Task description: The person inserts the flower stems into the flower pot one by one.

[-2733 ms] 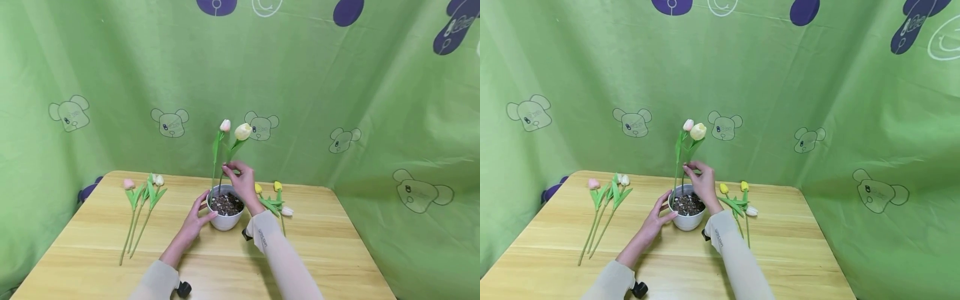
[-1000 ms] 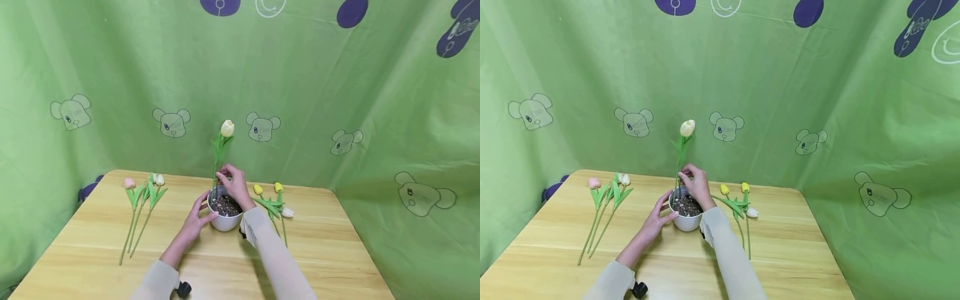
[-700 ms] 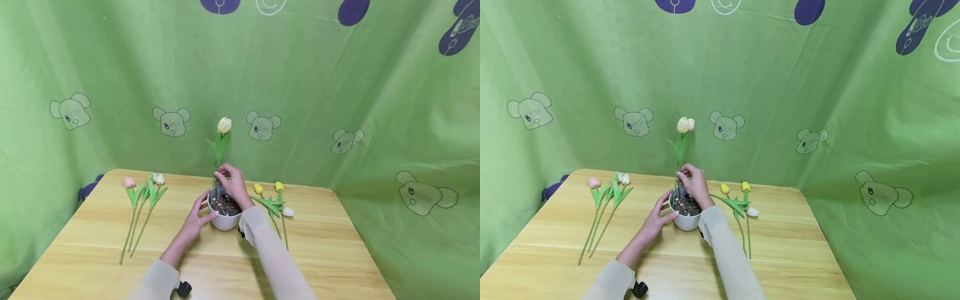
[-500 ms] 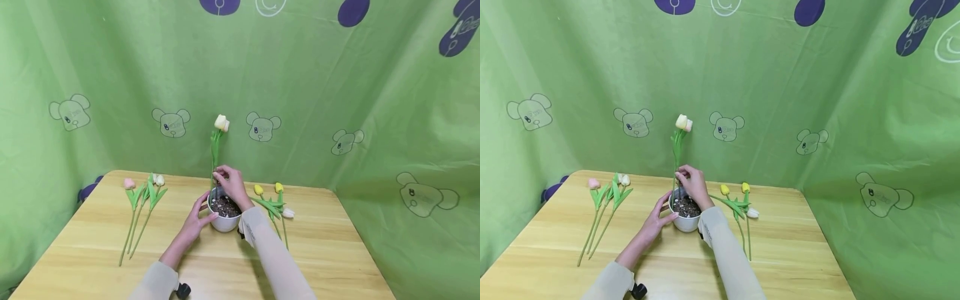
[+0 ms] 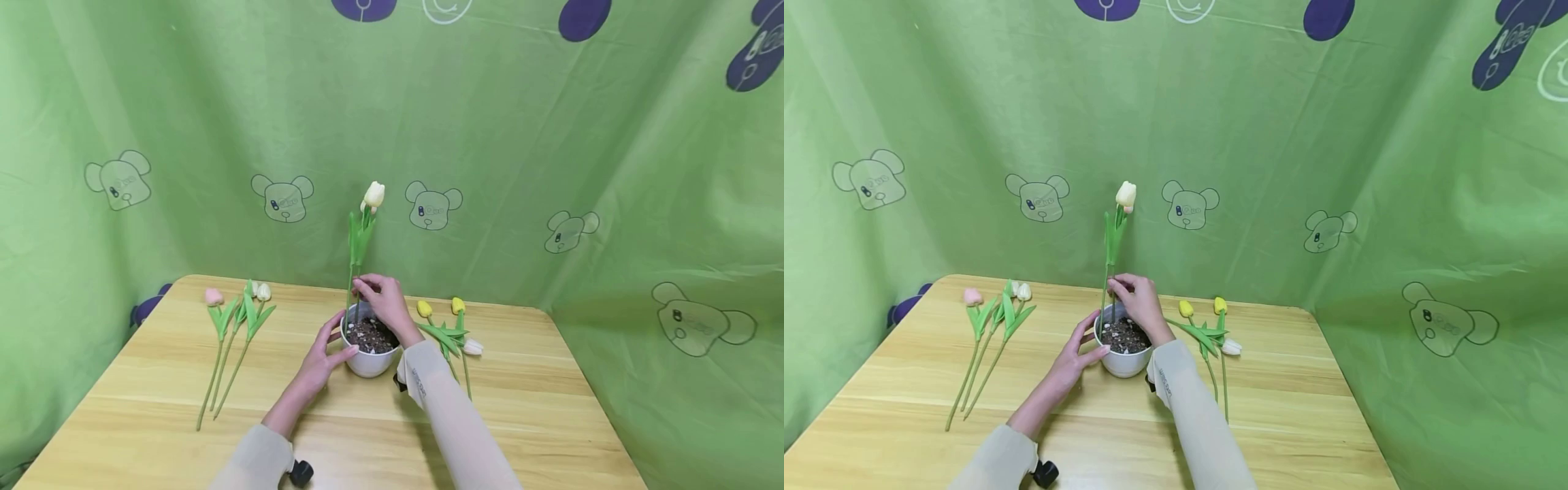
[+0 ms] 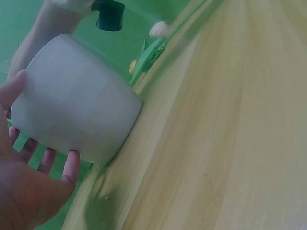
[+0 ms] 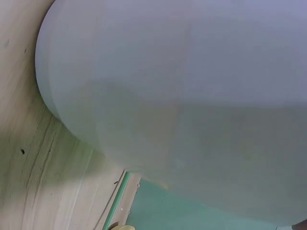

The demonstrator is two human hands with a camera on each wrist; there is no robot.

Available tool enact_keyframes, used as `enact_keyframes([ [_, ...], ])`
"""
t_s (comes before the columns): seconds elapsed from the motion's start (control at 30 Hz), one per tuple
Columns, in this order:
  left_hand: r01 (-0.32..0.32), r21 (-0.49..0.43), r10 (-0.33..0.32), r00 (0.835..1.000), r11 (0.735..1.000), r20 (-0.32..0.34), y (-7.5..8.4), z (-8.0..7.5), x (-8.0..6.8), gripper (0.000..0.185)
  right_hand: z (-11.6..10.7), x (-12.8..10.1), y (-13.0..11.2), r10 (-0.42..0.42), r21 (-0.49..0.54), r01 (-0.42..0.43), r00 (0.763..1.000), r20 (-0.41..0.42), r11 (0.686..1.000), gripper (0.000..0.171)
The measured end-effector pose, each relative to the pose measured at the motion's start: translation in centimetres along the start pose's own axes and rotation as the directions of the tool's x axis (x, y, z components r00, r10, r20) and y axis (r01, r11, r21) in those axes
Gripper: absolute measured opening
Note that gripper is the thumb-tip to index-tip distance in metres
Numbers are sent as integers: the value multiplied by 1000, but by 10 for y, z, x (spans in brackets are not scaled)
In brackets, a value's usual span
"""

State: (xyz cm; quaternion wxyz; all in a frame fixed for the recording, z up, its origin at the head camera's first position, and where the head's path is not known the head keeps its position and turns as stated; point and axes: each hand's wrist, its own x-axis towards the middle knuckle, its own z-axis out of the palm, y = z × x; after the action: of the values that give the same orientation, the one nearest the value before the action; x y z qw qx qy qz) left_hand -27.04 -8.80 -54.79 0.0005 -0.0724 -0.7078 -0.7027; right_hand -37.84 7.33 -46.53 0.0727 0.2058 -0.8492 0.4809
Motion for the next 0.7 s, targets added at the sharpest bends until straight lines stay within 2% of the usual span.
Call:
enact_keyframes([
  [0.23,7,-10,-7,1000,1000,3,1,0,-1,83,-6,-4,-3,6,9,-5,999,-51,1000,37],
  [0.4,3,-16,-3,1000,1000,4,0,0,-1,83,-15,-8,-3,20,62,-17,999,-50,998,38],
  [0.6,5,-15,-5,1000,1000,1,0,0,-1,83,-33,-15,0,19,76,-14,998,-61,997,39],
  [0.7,10,-12,-10,1000,1000,2,0,0,-1,83,-47,-19,5,37,121,-29,997,-68,992,38],
])
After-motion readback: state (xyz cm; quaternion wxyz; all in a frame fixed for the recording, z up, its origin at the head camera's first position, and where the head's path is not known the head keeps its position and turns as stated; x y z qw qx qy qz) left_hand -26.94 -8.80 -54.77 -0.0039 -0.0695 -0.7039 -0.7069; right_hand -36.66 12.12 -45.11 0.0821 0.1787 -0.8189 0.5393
